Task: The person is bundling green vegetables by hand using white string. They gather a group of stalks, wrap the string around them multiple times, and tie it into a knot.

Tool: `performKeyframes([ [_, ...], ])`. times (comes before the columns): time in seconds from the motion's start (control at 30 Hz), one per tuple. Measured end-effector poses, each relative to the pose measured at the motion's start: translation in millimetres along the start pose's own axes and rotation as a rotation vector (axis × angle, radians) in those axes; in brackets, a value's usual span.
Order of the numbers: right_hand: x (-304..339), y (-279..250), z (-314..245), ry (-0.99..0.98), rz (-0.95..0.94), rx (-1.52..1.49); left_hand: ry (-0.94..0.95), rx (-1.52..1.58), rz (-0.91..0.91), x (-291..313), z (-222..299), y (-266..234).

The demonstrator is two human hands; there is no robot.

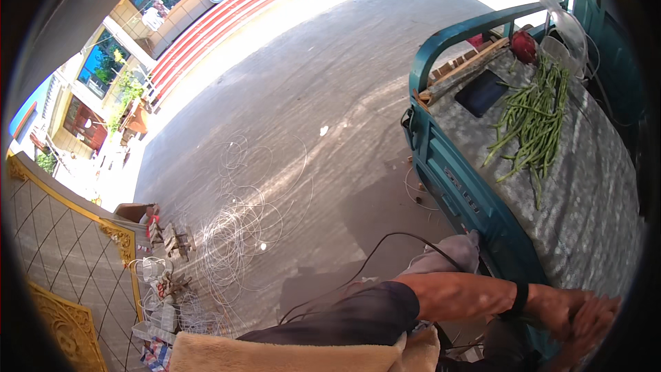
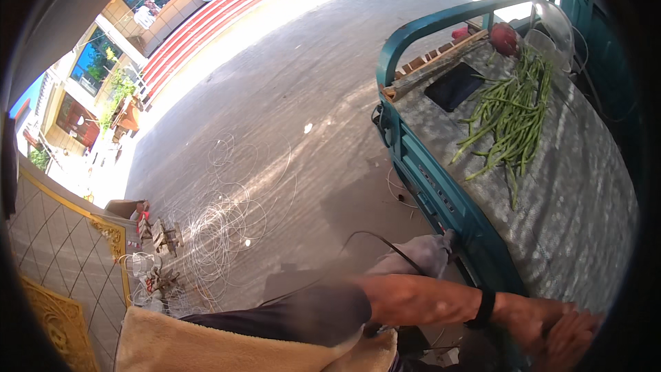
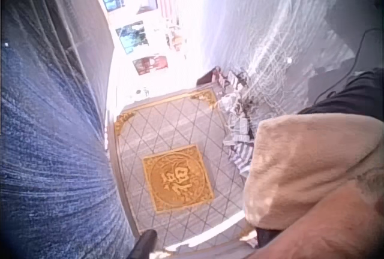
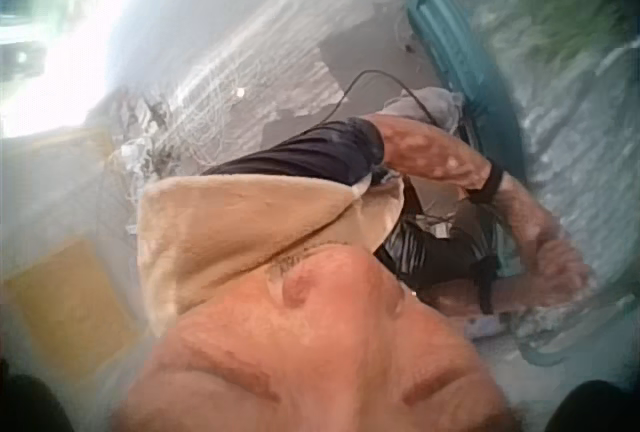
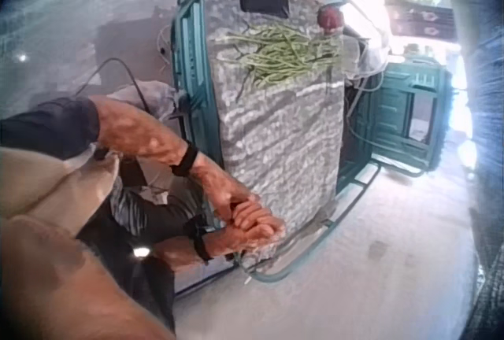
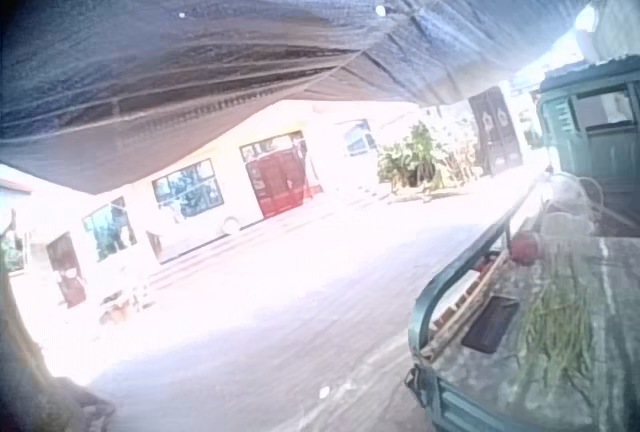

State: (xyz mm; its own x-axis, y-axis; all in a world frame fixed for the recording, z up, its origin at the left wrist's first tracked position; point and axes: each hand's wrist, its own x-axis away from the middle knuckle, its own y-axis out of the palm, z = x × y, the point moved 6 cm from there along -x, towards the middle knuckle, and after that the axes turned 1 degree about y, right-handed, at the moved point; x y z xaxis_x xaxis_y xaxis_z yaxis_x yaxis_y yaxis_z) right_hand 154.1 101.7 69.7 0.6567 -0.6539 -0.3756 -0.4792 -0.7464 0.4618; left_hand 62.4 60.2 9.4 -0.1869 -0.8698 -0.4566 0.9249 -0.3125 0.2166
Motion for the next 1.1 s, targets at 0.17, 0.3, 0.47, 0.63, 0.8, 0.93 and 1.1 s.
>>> performKeyframes([
  [0.17, -20.3, 36.3, 32.7, -0.05, 0.01, 0.125, -0.088, 0.057, 0.028, 28.7, 23.2, -25.6],
  [0.3, -35.8, 27.8, 42.8, 0.01, 0.245, -0.017, -0.21, -0.191, 0.248, 22.8, 33.2, -35.8],
  [0.47, -28.7, -0.1, 38.2, 0.066, 0.4, -0.006, -0.45, -0.101, 0.196, 11.5, 23.6, -24.1],
  [0.63, -26.4, 6.8, 46.7, 0.086, 0.289, -0.12, -0.553, -0.242, 0.127, 21.8, 20.0, -34.2],
  [0.8, -30.8, -0.9, 42.3, 0.03, 0.264, -0.168, -0.591, -0.35, 0.086, 26.2, 30.0, -36.2],
  [0.93, -31.0, 0.9, 39.7, 0.042, 0.244, -0.212, -0.519, -0.3, 0.092, 26.6, 26.1, -31.9],
  [1.1, -30.9, -0.6, 37.8, 0.058, 0.208, -0.218, -0.587, -0.183, 0.074, 28.1, 18.9, -29.4],
])
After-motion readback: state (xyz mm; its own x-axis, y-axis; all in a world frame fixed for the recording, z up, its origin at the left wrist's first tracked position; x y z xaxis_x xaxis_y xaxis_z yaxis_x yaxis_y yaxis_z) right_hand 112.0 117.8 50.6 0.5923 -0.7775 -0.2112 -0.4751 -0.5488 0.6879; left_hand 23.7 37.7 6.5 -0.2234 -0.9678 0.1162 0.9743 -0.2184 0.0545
